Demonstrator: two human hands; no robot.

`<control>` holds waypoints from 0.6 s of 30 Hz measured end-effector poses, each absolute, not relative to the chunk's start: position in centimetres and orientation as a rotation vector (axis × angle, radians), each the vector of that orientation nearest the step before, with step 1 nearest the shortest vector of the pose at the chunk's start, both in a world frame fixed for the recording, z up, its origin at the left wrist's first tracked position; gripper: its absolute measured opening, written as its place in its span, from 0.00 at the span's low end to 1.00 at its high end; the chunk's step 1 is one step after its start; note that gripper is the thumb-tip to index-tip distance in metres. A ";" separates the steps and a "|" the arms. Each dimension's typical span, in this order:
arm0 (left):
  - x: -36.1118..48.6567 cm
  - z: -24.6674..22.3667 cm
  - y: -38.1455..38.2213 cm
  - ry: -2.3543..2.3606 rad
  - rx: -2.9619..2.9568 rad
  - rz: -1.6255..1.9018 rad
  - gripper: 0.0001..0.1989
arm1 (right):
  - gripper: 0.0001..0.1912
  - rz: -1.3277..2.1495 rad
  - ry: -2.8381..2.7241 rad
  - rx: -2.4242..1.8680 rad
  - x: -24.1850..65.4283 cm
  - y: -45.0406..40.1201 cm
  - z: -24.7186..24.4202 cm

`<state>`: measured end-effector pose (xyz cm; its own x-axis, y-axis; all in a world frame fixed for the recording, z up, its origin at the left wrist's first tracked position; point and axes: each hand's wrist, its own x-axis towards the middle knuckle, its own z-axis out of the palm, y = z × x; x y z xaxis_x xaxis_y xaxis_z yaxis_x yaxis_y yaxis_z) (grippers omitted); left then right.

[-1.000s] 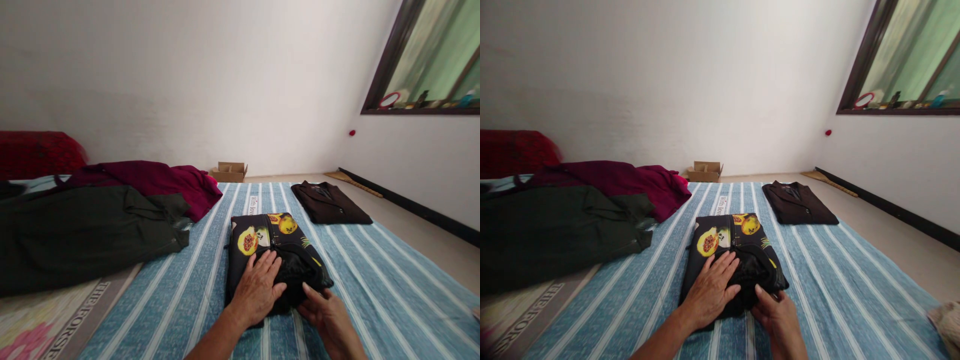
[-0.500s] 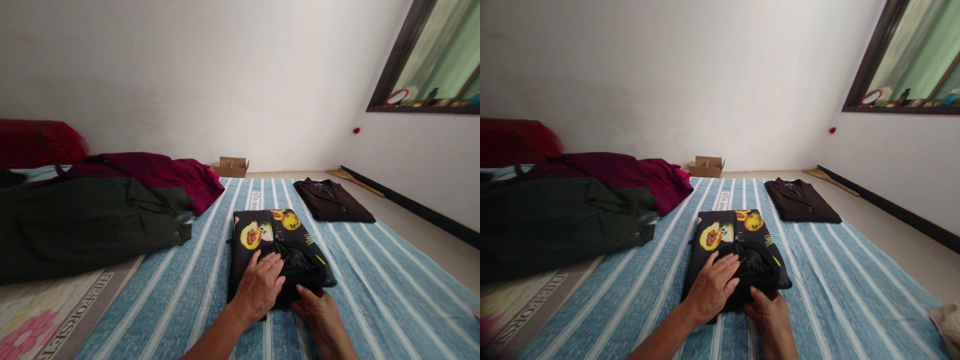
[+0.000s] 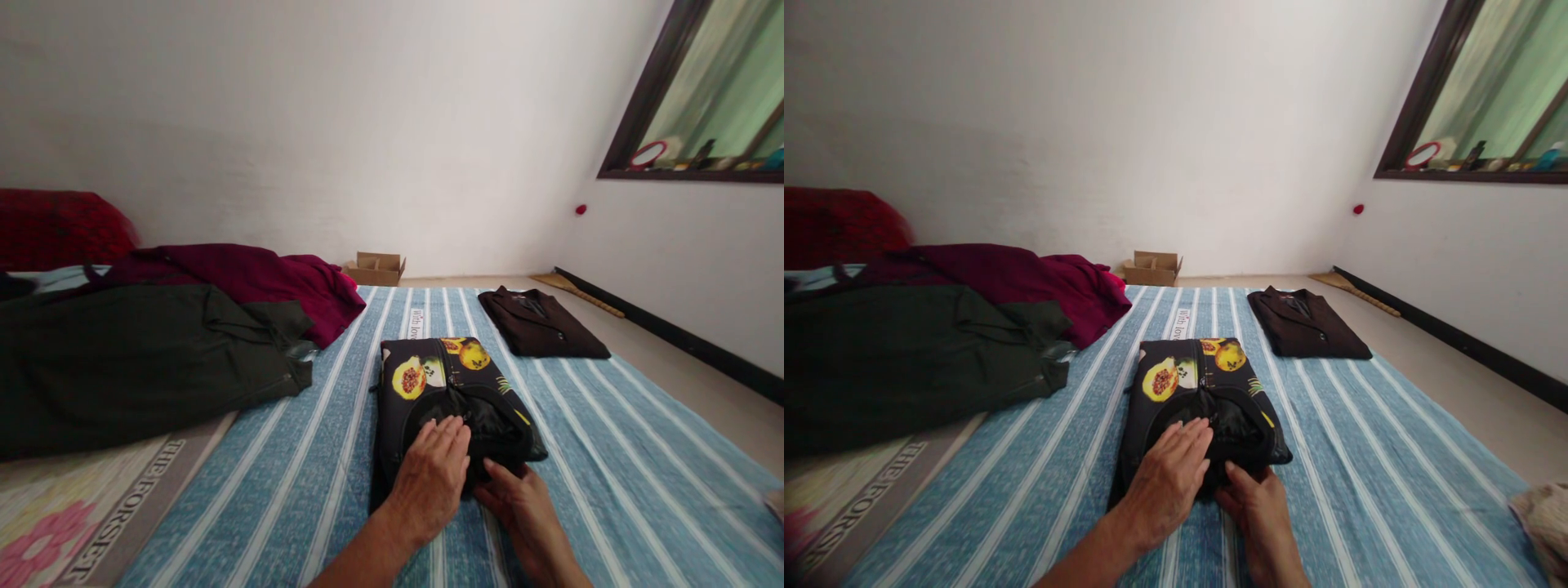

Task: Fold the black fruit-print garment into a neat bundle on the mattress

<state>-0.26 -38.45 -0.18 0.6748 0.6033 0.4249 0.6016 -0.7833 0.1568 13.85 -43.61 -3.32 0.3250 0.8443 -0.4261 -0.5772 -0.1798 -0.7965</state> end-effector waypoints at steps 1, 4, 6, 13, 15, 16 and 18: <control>-0.2 -0.3 -38.5 1.040 2.882 0.719 0.19 | 0.24 1.293 -0.292 -1.192 13.8 -43.6 -3.3; 0.0 -0.6 -38.8 1.071 2.896 0.668 0.20 | 0.23 1.310 -0.298 -1.195 13.8 -43.7 -3.0; 0.0 -0.7 -38.8 1.087 2.894 0.635 0.21 | 0.24 1.312 -0.302 -1.195 13.8 -43.7 -2.9; 0.1 -0.3 -38.9 1.114 2.877 0.561 0.21 | 0.21 1.322 -0.326 -1.198 13.9 -43.8 -3.0; 0.1 -0.1 -39.0 1.106 2.881 0.548 0.21 | 0.21 1.320 -0.320 -1.184 13.9 -43.8 -3.0; 0.1 -0.1 -39.0 1.103 2.884 0.544 0.21 | 0.21 1.321 -0.320 -1.178 13.9 -43.8 -3.0; 0.1 0.0 -39.0 1.103 2.888 0.539 0.21 | 0.22 1.329 -0.319 -1.171 13.9 -43.8 -2.8</control>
<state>0.11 -39.01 -0.05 0.6939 0.6477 0.3146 0.6463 -0.7529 0.1243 13.87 -43.81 -2.84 0.2925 0.8607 -0.4167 -0.5777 -0.1882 -0.7943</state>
